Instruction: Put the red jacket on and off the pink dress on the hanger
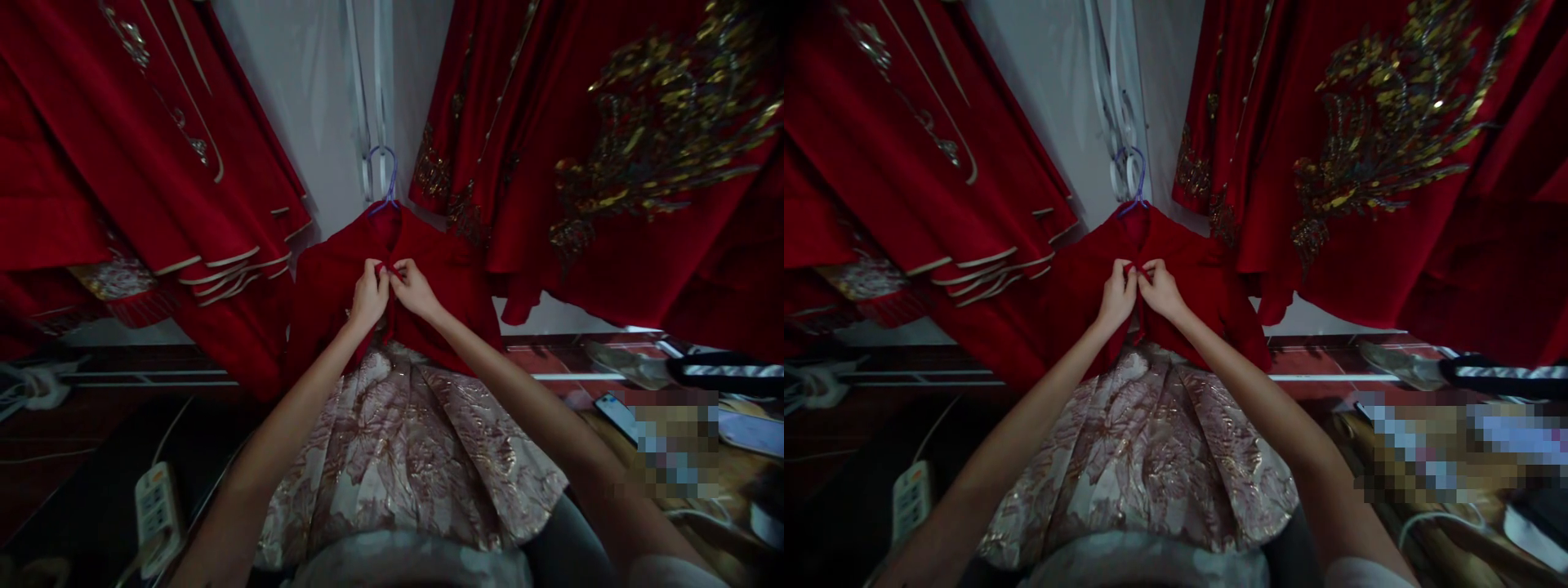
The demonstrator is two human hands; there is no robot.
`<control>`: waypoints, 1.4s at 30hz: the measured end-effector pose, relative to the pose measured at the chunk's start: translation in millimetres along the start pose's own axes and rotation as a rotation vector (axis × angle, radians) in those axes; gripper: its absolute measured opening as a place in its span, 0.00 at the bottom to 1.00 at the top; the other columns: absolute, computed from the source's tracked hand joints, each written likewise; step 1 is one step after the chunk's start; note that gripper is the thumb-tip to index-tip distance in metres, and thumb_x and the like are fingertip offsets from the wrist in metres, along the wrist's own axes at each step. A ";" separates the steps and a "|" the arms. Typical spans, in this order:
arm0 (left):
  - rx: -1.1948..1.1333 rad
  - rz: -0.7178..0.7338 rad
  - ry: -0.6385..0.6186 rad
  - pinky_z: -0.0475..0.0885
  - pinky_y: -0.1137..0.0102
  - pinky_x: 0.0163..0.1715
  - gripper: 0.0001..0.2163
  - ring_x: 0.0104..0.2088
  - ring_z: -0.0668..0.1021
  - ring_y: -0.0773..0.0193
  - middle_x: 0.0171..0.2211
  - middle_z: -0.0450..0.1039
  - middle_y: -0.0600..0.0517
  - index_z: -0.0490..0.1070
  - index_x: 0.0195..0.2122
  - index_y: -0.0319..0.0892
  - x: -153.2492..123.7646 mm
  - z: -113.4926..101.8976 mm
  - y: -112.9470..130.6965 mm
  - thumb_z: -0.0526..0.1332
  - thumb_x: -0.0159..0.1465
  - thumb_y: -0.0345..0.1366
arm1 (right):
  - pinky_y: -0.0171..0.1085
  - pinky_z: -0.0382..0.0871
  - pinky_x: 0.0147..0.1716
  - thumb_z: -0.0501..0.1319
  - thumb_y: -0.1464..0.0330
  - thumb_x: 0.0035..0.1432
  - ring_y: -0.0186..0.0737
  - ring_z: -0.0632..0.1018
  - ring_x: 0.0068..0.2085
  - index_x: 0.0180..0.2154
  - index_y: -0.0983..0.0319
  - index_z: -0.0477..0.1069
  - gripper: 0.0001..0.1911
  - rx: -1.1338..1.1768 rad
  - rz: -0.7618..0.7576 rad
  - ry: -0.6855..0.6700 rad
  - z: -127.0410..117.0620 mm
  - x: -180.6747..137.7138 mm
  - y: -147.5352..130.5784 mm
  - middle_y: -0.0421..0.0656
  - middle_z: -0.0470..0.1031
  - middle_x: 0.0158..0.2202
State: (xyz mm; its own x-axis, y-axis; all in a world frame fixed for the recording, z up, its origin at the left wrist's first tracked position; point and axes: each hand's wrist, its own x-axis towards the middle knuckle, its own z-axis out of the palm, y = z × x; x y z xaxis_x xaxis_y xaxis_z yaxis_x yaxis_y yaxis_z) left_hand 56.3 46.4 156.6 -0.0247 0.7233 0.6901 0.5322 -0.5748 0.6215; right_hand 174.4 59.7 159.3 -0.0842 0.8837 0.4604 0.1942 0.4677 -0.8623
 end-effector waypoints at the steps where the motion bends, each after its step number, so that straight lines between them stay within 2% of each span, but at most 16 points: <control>1: -0.027 0.001 -0.007 0.69 0.69 0.37 0.02 0.34 0.76 0.63 0.32 0.70 0.52 0.59 0.38 0.46 -2.2 -1.5 0.0 0.50 0.65 0.35 | 0.35 0.67 0.26 0.58 0.60 0.51 0.34 0.70 0.27 0.35 0.57 0.57 0.13 0.056 0.011 -0.034 2.2 -1.9 -0.8 0.37 0.65 0.28; 4: -0.093 0.004 0.003 0.69 0.68 0.41 0.08 0.39 0.75 0.63 0.37 0.70 0.50 0.59 0.41 0.46 -9.0 -6.8 -1.8 0.55 0.61 0.34 | 0.33 0.67 0.25 0.61 0.59 0.48 0.33 0.69 0.28 0.35 0.57 0.57 0.16 0.137 -0.013 -0.064 -5.2 -8.6 -5.4 0.36 0.64 0.29; 7: -0.106 0.007 0.030 0.70 0.67 0.43 0.15 0.42 0.74 0.63 0.41 0.69 0.48 0.58 0.44 0.45 -16.2 -7.2 -3.5 0.59 0.57 0.31 | 0.35 0.71 0.32 0.64 0.61 0.46 0.34 0.71 0.33 0.35 0.57 0.59 0.17 0.163 -0.069 -0.020 -14.8 -17.5 -9.3 0.38 0.65 0.33; 10: -0.191 -0.062 0.090 0.71 0.68 0.41 0.15 0.39 0.75 0.64 0.39 0.69 0.49 0.59 0.43 0.45 -21.3 -4.4 -4.7 0.61 0.56 0.31 | 0.37 0.71 0.40 0.63 0.64 0.47 0.33 0.72 0.35 0.37 0.57 0.60 0.15 0.273 -0.082 0.008 -14.6 -25.4 -8.7 0.39 0.66 0.37; 14: -0.375 -0.138 0.155 0.72 0.69 0.41 0.13 0.37 0.77 0.66 0.35 0.72 0.51 0.62 0.38 0.43 -21.4 -5.4 -7.7 0.64 0.53 0.31 | 0.39 0.71 0.44 0.63 0.65 0.47 0.32 0.74 0.34 0.39 0.58 0.64 0.16 0.393 -0.071 0.011 -8.3 -26.4 -2.7 0.39 0.67 0.36; 18: -0.331 -0.097 0.091 0.71 0.70 0.42 0.06 0.37 0.77 0.66 0.34 0.74 0.51 0.68 0.33 0.41 -17.5 -10.4 -11.5 0.63 0.55 0.33 | 0.39 0.72 0.42 0.66 0.63 0.46 0.33 0.75 0.33 0.37 0.60 0.68 0.15 0.370 -0.051 -0.054 -11.8 -21.3 0.8 0.40 0.71 0.33; 24: -0.295 -0.080 0.007 0.72 0.71 0.40 0.05 0.36 0.78 0.67 0.33 0.76 0.52 0.71 0.33 0.40 -13.9 -12.1 -10.2 0.60 0.55 0.28 | 0.39 0.71 0.44 0.67 0.63 0.46 0.34 0.76 0.35 0.37 0.62 0.71 0.16 0.345 -0.070 -0.105 -23.8 -21.6 -1.2 0.42 0.75 0.35; 27: -0.222 -0.028 -0.068 0.73 0.72 0.39 0.06 0.35 0.78 0.67 0.34 0.76 0.52 0.71 0.35 0.41 -14.7 -17.1 -2.5 0.59 0.56 0.29 | 0.40 0.71 0.44 0.67 0.62 0.47 0.35 0.76 0.36 0.37 0.62 0.72 0.15 0.322 -0.082 -0.084 -22.2 -21.8 -1.7 0.43 0.76 0.36; 31: -0.093 0.083 -0.171 0.73 0.73 0.36 0.07 0.33 0.78 0.68 0.35 0.76 0.52 0.71 0.37 0.42 -13.9 -27.4 9.8 0.59 0.57 0.30 | 0.40 0.72 0.44 0.65 0.61 0.51 0.37 0.77 0.38 0.38 0.62 0.73 0.14 0.276 -0.158 0.009 -17.4 -21.9 -1.4 0.45 0.76 0.39; 35: -0.032 0.136 -0.219 0.72 0.75 0.32 0.04 0.30 0.77 0.69 0.31 0.74 0.53 0.70 0.33 0.41 -8.2 -32.0 15.4 0.59 0.58 0.33 | 0.39 0.72 0.44 0.64 0.59 0.53 0.37 0.77 0.40 0.39 0.60 0.75 0.14 0.186 -0.216 0.058 -17.7 -22.8 -0.3 0.45 0.74 0.42; 39: -0.004 0.174 -0.243 0.71 0.75 0.32 0.03 0.29 0.76 0.69 0.29 0.74 0.53 0.70 0.32 0.40 -3.7 -31.8 16.0 0.59 0.58 0.33 | 0.40 0.73 0.45 0.64 0.59 0.52 0.37 0.77 0.40 0.41 0.58 0.76 0.15 0.129 -0.213 0.055 -23.0 -22.7 1.8 0.44 0.73 0.40; 42: 0.010 0.172 -0.245 0.70 0.75 0.31 0.03 0.28 0.76 0.69 0.29 0.74 0.54 0.70 0.31 0.40 -3.7 -31.0 16.5 0.59 0.57 0.33 | 0.40 0.73 0.45 0.66 0.60 0.50 0.36 0.77 0.38 0.43 0.57 0.76 0.17 0.165 -0.210 -0.014 -27.4 -21.9 4.3 0.43 0.72 0.41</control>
State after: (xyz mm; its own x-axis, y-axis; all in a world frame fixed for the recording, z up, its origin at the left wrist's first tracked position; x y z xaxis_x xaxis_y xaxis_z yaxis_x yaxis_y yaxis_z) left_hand 39.0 22.3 175.8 0.2711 0.6870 0.6742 0.5190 -0.6942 0.4987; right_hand 203.9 41.9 151.3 -0.1199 0.7668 0.6306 0.0092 0.6360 -0.7716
